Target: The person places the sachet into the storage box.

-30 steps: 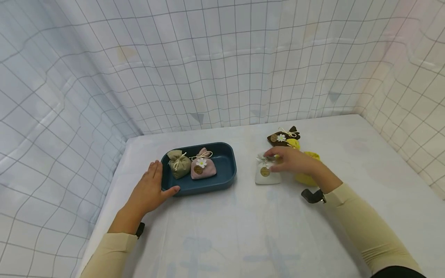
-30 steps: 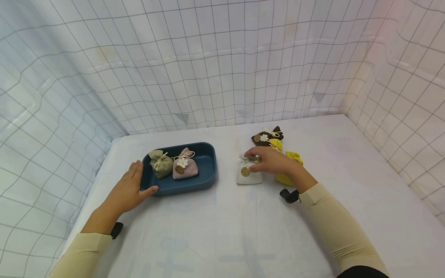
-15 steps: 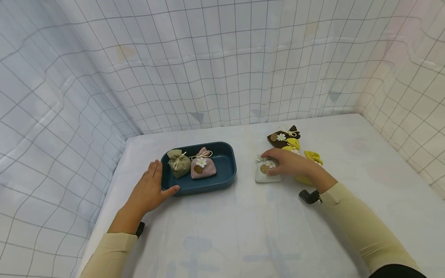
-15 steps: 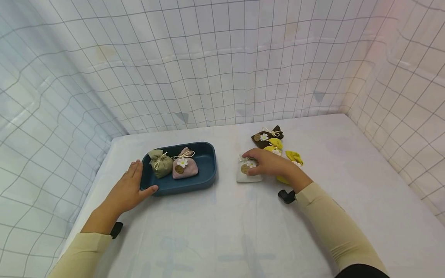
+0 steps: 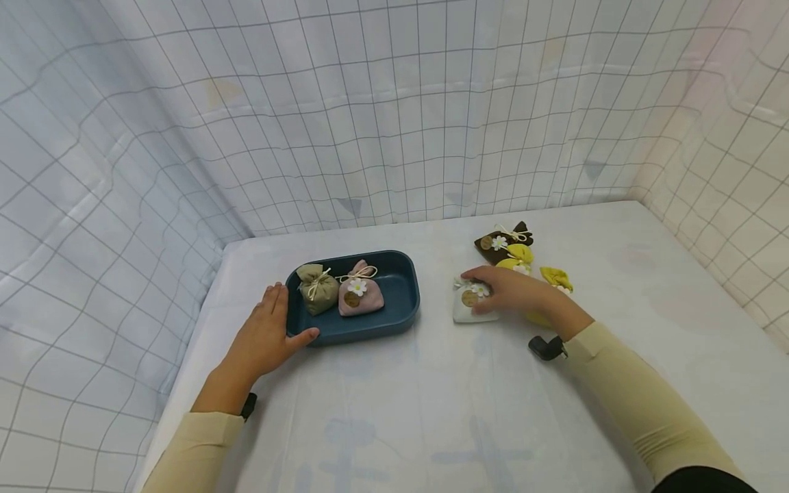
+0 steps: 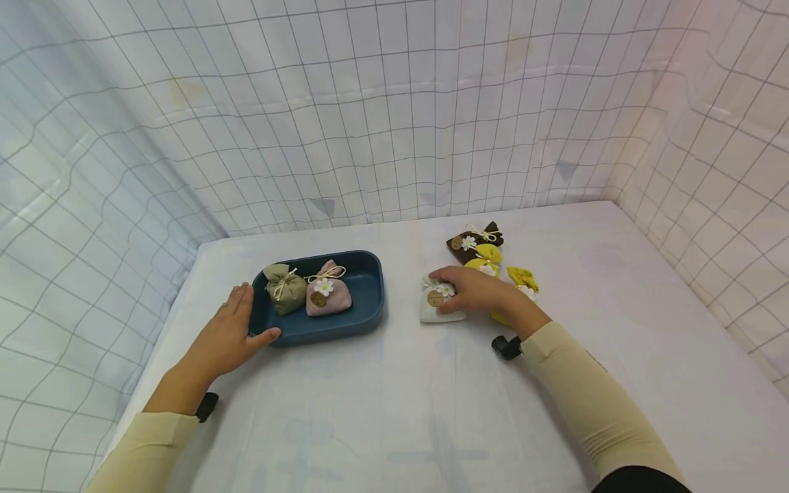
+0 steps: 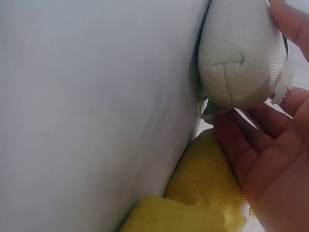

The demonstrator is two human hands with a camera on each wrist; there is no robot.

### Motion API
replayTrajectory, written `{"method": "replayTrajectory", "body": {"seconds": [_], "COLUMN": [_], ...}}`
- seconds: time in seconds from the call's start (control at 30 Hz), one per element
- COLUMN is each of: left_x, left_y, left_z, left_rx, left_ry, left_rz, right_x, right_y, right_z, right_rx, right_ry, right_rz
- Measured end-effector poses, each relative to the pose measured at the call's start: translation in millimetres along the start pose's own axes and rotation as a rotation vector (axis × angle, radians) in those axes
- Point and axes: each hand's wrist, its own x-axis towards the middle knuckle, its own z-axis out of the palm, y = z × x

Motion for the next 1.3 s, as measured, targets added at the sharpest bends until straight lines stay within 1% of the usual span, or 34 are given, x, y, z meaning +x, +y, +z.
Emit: {"method": "replayTrajectory", "body": {"seconds": [0.13, 0.37, 0.57, 0.67, 0.87, 0.97, 1.1, 1.3], "left_x": [0.4, 1.0, 2.9, 2.3, -1.1, -1.2, 0.2, 2.2], "left_y": [-0.6, -2.0, -2.7, -2.4, -4.8, -5.6, -6.1, -8.1], "left_z": [0.6, 2.5, 1.8, 1.6, 6.0, 6.9, 7.3, 7.8], "left_rx": [0.001, -0.004, 0.003, -0.003, 0.003, 0.002, -0.001, 0.003], "left_ry": [0.001, 0.018, 0.017, 0.021, -0.006, 0.007, 0.02, 0.019], "left_rz": [-0.001, 0.007, 0.005, 0.001, -0.011, -0.004, 0.003, 0.0], "right_x": [1.9, 3.8, 4.1, 4.8, 3.4, 2.6, 2.4, 3.2], "right_y": [-2.3, -4.0, -3.7, -3.6, -2.2, -2.3, -3.2, -4.2], "right_z": [1.1, -1.2, -5.4, -5.0, 2.6, 5.7, 6.6, 5.9], "right_rx": [-0.018, -0.061, -0.105, -0.088, -0.016, 0.002, -0.009, -0.053], "right_ry": [-0.015, -0.032, -0.044, -0.04, -0.058, -0.058, -0.069, -0.081], "right_rz": [0.005, -0.031, 0.014, 0.023, -0.003, -0.002, 0.011, -0.002]}}
